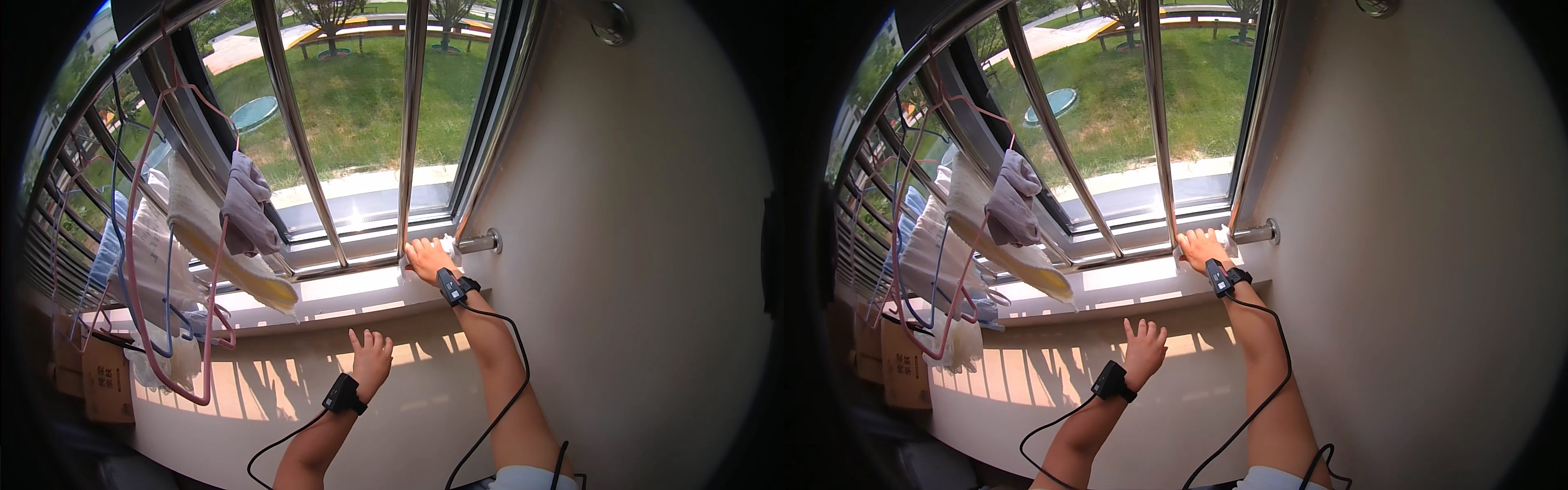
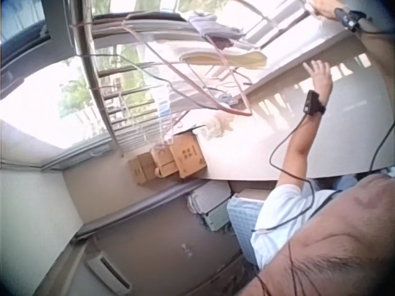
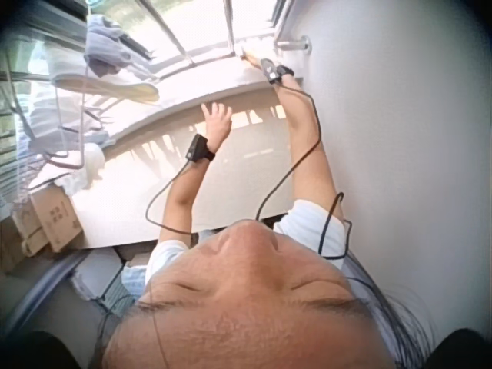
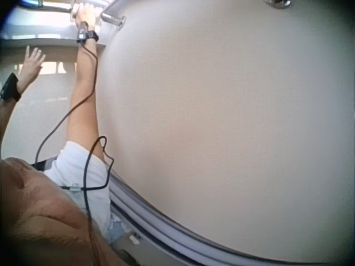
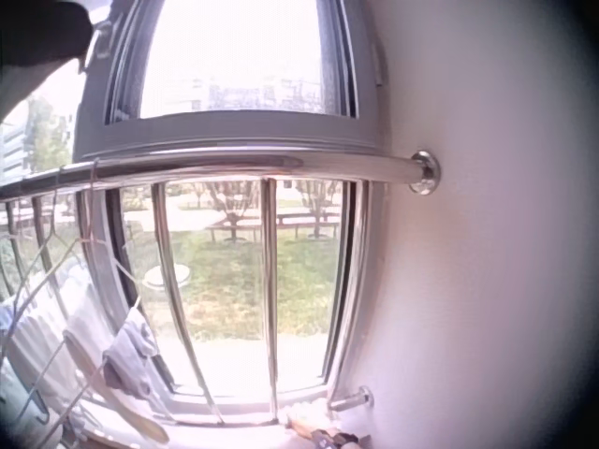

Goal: The person washes hands in a bathroom sink, then moves to a bedroom and wipes a metal window railing and the windowsill with a white cloth. The person removes clothes from hangers to access the railing, wipes the railing and sill, then returns the clothes to the hangers.

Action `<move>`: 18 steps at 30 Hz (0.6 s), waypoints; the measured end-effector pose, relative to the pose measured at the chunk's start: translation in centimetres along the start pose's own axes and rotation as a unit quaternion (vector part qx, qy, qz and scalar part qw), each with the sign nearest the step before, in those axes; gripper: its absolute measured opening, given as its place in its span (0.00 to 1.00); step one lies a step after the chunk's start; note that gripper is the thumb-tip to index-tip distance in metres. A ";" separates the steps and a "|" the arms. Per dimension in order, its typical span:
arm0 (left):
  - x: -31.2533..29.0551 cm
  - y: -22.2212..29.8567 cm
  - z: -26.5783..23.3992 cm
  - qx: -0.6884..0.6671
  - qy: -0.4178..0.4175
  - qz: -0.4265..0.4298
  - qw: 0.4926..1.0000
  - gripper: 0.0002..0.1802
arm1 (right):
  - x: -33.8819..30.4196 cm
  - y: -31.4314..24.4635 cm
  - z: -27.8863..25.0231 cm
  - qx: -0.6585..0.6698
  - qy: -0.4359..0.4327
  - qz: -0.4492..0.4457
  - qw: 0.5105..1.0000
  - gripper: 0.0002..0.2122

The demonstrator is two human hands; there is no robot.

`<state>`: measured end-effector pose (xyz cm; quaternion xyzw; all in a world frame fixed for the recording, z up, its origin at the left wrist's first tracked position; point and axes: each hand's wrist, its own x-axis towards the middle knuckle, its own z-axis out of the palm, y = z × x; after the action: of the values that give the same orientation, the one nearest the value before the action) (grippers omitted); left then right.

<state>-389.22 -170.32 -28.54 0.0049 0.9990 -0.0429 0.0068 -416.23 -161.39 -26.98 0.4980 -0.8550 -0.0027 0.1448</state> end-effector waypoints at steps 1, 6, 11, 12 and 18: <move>0.1 -0.3 -0.1 0.007 0.020 -0.002 1.000 0.24 | 0.1 -0.4 0.0 0.029 0.024 -0.028 0.999 0.18; 0.5 -0.3 -0.6 -0.003 0.036 0.014 0.999 0.23 | -1.1 0.4 0.5 0.011 0.051 0.010 0.999 0.19; -0.9 -0.9 -0.7 0.000 0.034 -0.011 0.999 0.23 | -3.3 -0.8 1.9 0.057 0.211 0.111 0.969 0.18; -1.3 -1.2 -0.7 0.001 0.023 -0.021 1.000 0.23 | -3.5 -1.8 1.9 0.080 0.280 0.122 0.949 0.18; -3.0 -1.5 -0.5 -0.018 0.035 -0.044 0.998 0.22 | -1.8 -11.5 -0.2 0.495 0.282 0.400 0.718 0.16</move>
<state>-386.28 -171.81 -27.87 -0.0375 0.9985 -0.0251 -0.0302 -405.57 -165.60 -28.91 0.0878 -0.7735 0.6198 0.0995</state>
